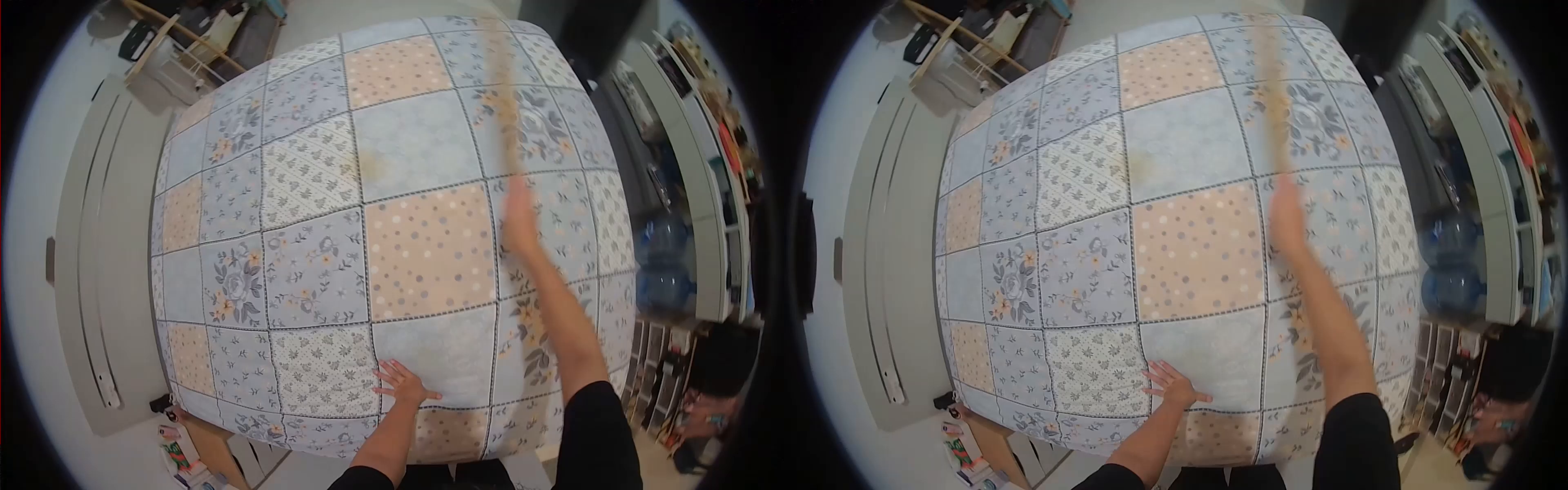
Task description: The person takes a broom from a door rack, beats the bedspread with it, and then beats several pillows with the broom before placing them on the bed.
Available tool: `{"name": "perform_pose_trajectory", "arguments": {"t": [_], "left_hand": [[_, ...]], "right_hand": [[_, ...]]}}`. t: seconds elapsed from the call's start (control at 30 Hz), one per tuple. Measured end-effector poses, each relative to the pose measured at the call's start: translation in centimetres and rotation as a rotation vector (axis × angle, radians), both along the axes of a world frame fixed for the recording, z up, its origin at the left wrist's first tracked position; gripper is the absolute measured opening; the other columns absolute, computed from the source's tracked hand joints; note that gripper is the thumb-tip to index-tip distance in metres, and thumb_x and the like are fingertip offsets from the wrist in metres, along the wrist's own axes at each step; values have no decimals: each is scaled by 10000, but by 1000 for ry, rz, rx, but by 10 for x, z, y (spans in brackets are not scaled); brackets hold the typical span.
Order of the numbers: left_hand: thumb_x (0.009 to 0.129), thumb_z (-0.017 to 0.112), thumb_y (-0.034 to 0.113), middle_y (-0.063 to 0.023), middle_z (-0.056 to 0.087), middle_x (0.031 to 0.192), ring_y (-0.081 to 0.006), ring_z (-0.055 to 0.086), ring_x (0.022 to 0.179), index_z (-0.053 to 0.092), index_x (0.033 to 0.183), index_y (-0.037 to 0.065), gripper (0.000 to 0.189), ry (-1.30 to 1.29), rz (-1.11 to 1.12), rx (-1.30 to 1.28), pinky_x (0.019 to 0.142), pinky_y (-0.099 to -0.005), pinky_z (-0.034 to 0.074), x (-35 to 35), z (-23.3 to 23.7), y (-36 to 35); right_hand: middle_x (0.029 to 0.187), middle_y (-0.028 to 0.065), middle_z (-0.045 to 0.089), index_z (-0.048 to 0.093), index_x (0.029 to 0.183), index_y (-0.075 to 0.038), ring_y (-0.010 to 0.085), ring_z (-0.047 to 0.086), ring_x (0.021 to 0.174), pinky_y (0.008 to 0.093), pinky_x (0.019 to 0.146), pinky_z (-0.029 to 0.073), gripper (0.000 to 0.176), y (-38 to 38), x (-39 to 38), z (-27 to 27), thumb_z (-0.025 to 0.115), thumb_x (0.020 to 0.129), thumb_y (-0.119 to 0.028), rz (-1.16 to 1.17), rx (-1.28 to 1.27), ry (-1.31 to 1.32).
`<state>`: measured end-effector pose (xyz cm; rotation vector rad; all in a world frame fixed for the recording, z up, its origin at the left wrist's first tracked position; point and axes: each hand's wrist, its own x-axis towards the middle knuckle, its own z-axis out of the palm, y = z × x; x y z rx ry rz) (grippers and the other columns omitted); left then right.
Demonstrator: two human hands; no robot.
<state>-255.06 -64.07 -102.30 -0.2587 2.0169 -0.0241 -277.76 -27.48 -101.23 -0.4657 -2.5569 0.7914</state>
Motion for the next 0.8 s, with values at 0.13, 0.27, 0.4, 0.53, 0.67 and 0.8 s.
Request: {"name": "perform_pose_trajectory", "arguments": {"t": [0.13, 0.27, 0.4, 0.53, 0.67, 0.8], "left_hand": [[438, 893, 609, -367, -292, 1472, -566, -305, 1331, -230, 1408, -141, 1663, -82, -31, -83, 988, -787, -54, -11, 8, 13], [436, 899, 589, -379, -265, 1477, -571, -285, 1339, -210, 1411, -153, 1652, -112, -20, -104, 1001, -776, -54, -9, -8, 9], [438, 899, 585, -387, -235, 1482, -571, -267, 1348, -194, 1413, -159, 1643, -134, -33, -111, 1007, -771, -49, -11, 0, 14], [435, 900, 587, -384, -217, 1489, -564, -259, 1356, -196, 1414, -153, 1646, -123, -32, -133, 1011, -770, -44, -14, -10, 9], [411, 910, 592, -368, -235, 1493, -548, -264, 1363, -227, 1410, -132, 1678, -4, 22, -85, 1014, -774, -35, -5, -12, 9], [403, 915, 592, -362, -270, 1482, -544, -266, 1365, -261, 1395, -127, 1698, -128, -53, -162, 1024, -768, -29, -7, -19, 13]], "right_hand": [[1101, 144, 596, 535, 1239, -110, 225, 575, 905, 384, 811, 484, 497, -174, -66, 94, 407, 975, -511, 356, -844, -577], [1214, 202, 568, 502, 1259, -96, 327, 588, 1020, 477, 861, 484, 515, -196, -106, 5, 389, 975, -510, 662, 94, -444], [1182, 213, 607, 551, 1203, -12, 347, 573, 1090, 435, 949, 420, 568, -21, -138, -8, 282, 1020, -478, 30, -399, -541], [1063, 237, 655, 574, 1167, -92, 426, 626, 989, 535, 832, 472, 443, 274, -72, -16, 269, 1025, -381, -198, 317, -599], [1077, 269, 641, 502, 1299, -67, 435, 609, 1001, 520, 864, 457, 531, 262, 33, 67, 309, 1014, -472, -438, 76, -525], [979, 231, 635, 554, 1219, -71, 378, 607, 965, 464, 810, 479, 377, 68, 173, 69, 371, 1007, -322, -67, 229, -816]]}}
